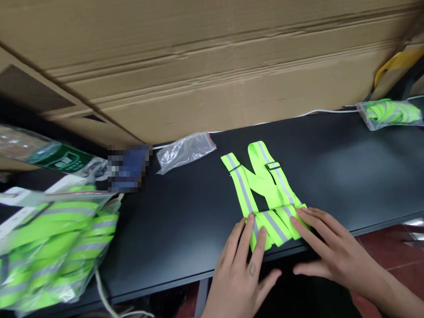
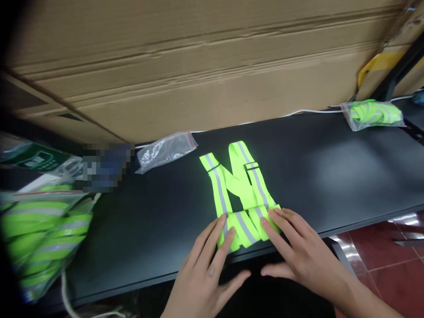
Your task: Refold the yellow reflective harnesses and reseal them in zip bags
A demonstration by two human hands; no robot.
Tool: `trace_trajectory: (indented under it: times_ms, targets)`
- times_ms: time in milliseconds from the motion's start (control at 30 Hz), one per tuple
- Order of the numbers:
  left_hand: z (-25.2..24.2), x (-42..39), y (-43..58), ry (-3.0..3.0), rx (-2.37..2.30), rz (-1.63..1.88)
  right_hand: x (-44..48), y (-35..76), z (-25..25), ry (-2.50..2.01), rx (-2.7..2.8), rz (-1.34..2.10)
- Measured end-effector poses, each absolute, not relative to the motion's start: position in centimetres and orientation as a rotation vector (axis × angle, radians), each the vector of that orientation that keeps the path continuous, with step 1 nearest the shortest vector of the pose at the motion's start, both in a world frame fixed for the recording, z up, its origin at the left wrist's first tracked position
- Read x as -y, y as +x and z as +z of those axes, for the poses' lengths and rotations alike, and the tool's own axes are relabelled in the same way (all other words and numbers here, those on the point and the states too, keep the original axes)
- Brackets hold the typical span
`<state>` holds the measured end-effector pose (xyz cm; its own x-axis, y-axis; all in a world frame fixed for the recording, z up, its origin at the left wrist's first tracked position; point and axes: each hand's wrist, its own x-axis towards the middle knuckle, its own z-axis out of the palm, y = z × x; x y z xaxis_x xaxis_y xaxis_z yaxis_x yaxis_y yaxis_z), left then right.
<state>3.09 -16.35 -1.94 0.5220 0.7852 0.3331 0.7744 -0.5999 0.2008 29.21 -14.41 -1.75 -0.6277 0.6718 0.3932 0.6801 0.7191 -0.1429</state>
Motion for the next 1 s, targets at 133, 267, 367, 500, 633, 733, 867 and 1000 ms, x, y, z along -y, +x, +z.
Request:
trace_trajectory:
  times_ms: [133,267,367,500,633,733,867,1000]
  targets:
    - [-2.1,17.3,2.1,2.751,-1.28,0.658,15.1,30.8,-1.1,-0.926,2.499,0.04]
    - [-0.9,15.4,1.9,2.674,-1.21,0.708,13.6,30.9,0.1,-0.851,2.528,0.028]
    - [0.1,13.1,2.1,2.462,-1.206,0.715,11.0,30.4,0.9,-0.864,2.553,0.212]
    - [0.2,10.6,2.5,2.247,-1.33,0.653,7.3,29.6,1.4,-0.991,2.634,0.515]
    - [-0.8,9.2,3.0,2.227,-1.59,0.588,5.1,29.2,0.8,-1.114,2.682,0.512]
    - [-1.2,8.7,3.6,2.262,-1.712,0.618,4.7,28.9,0.0,-1.137,2.626,0.428]
    - [-1.1,8.5,4.3,2.409,-1.753,0.579,5.1,28.6,-0.5,-1.189,2.416,0.221]
    - [-1.1,8.6,4.4,2.539,-1.743,0.603,6.5,28.6,-0.2,-0.99,2.479,0.105]
